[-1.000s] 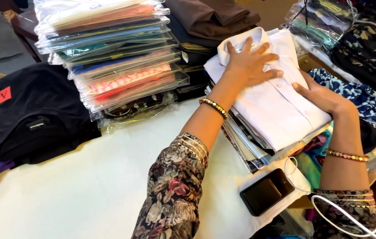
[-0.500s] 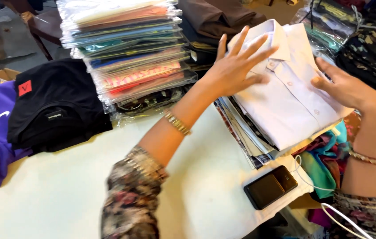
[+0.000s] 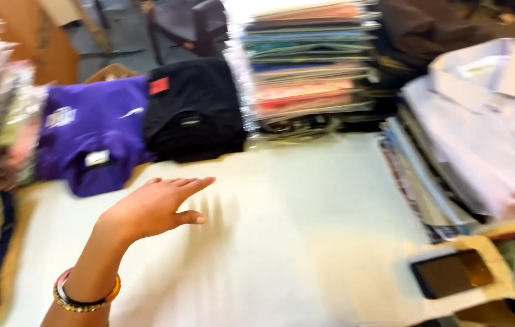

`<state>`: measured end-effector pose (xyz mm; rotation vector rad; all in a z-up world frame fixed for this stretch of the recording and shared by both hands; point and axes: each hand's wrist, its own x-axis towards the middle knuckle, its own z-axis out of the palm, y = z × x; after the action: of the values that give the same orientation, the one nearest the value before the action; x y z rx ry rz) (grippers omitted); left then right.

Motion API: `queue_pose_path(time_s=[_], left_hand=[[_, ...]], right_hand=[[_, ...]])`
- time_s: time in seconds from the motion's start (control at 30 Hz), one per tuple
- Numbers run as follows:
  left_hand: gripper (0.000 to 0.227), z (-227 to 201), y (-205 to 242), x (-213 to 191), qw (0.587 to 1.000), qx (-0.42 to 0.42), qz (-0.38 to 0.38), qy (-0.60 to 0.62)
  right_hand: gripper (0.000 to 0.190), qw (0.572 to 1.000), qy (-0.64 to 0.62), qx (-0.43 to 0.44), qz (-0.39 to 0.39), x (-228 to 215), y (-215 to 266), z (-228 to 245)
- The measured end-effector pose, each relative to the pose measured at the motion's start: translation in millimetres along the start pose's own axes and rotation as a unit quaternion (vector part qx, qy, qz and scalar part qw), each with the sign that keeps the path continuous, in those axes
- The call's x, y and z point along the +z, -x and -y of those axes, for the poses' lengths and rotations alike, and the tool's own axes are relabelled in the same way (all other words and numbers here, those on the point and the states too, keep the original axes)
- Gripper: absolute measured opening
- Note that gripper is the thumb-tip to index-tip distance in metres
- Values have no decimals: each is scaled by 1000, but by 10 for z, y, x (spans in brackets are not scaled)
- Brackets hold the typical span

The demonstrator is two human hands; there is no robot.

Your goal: The recorder is folding shirts and t-shirts on a white table.

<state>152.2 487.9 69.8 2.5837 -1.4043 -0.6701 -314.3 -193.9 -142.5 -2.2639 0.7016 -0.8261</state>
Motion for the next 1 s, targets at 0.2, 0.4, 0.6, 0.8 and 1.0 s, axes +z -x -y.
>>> queue_pose_path(time_s=[0.2,0.4,0.6,0.8,1.0], left_hand=[[85,659,995,319,993,-58,-75,76],[87,1196,2369,543,945,-211,-219,119],[38,2006,3670,1229,716,-246,-611,234],[29,4137,4924,3040,530,-417,-738,28],[35,3974,4886,2721,578,-719,-372,107]], right_hand=[[27,933,109,-183,290,1697,70,4067],[29,862,61,-254,434,3072,-92,4459],[59,811,44,-352,465,4107,-179,4538],[83,787,195,-300,503,4487,-62,4551],[72,820,133,-361,424,4633,43,4179]])
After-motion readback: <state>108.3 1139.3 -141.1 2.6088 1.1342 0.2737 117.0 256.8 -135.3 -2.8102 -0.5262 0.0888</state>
